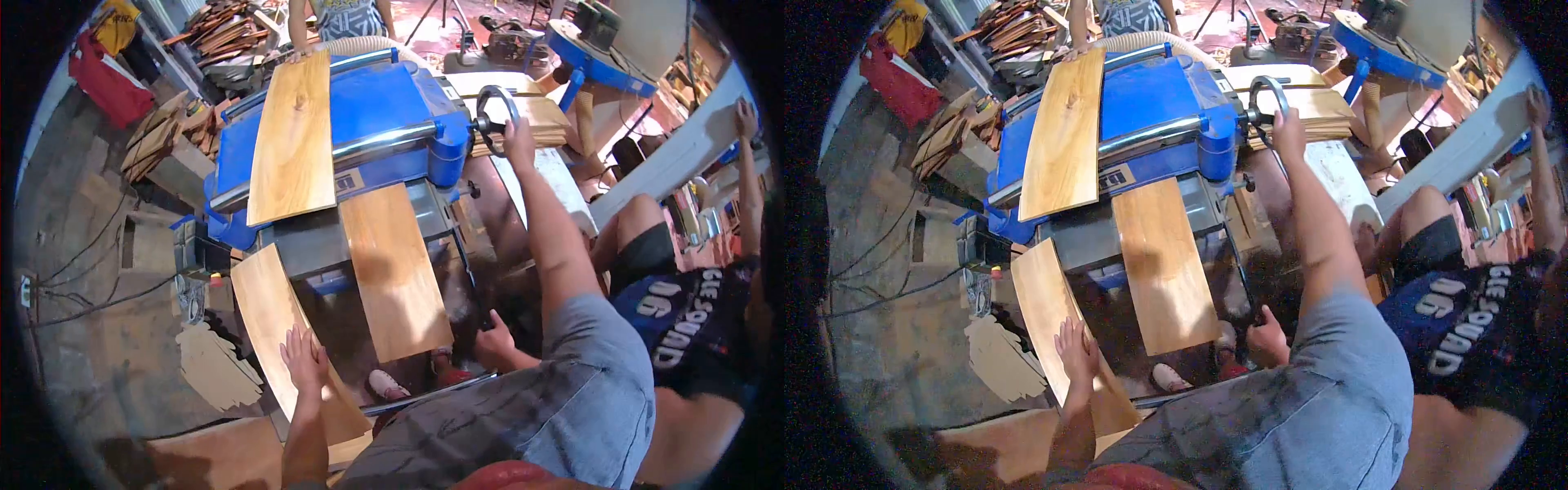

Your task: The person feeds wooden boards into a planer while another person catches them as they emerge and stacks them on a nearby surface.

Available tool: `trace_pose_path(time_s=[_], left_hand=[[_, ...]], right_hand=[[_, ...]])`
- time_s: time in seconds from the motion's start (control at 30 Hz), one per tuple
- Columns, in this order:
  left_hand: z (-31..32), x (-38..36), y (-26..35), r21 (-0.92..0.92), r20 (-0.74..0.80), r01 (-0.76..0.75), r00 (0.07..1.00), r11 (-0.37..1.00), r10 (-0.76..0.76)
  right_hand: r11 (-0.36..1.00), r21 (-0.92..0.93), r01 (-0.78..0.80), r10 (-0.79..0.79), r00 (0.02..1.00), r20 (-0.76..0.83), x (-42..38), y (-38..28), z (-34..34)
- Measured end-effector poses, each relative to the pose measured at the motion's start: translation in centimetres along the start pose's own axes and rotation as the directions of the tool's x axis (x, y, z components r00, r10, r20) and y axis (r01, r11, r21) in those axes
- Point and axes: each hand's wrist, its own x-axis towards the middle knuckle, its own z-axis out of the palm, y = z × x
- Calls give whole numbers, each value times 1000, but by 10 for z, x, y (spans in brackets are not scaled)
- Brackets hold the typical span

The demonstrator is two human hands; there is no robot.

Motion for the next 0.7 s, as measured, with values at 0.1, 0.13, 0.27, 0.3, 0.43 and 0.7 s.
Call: trace_pose_path(time_s=[0.1, 0.13, 0.27, 0.3, 0.43, 0.7], left_hand=[[-2, 0, -1, 4, -1, -33, 999, 999, 33], [1, 2, -4, -2, -8, -38, 999, 999, 38], [0, 0, -3, -24, -8, -35, 999, 999, 35], [1, -1, -5, -31, -9, -40, 999, 999, 40], [1, -2, -7, -29, -1, -24, 1000, 999, 24], [4, 1, -5, -44, -20, -18, 1000, 999, 17]], right_hand=[[900, 435, -16, 37, 998, -41, -40, 22, 16], [881, 463, -99, 107, 994, 10, -53, 34, 32], [826, 455, 334, -447, 879, 166, -68, 233, 190], [958, 287, 5, -113, 925, 363, -61, 214, 150], [832, 507, -224, 253, 967, 12, 5, 107, -9], [822, -46, 568, -535, 796, 283, 65, 59, -37]])
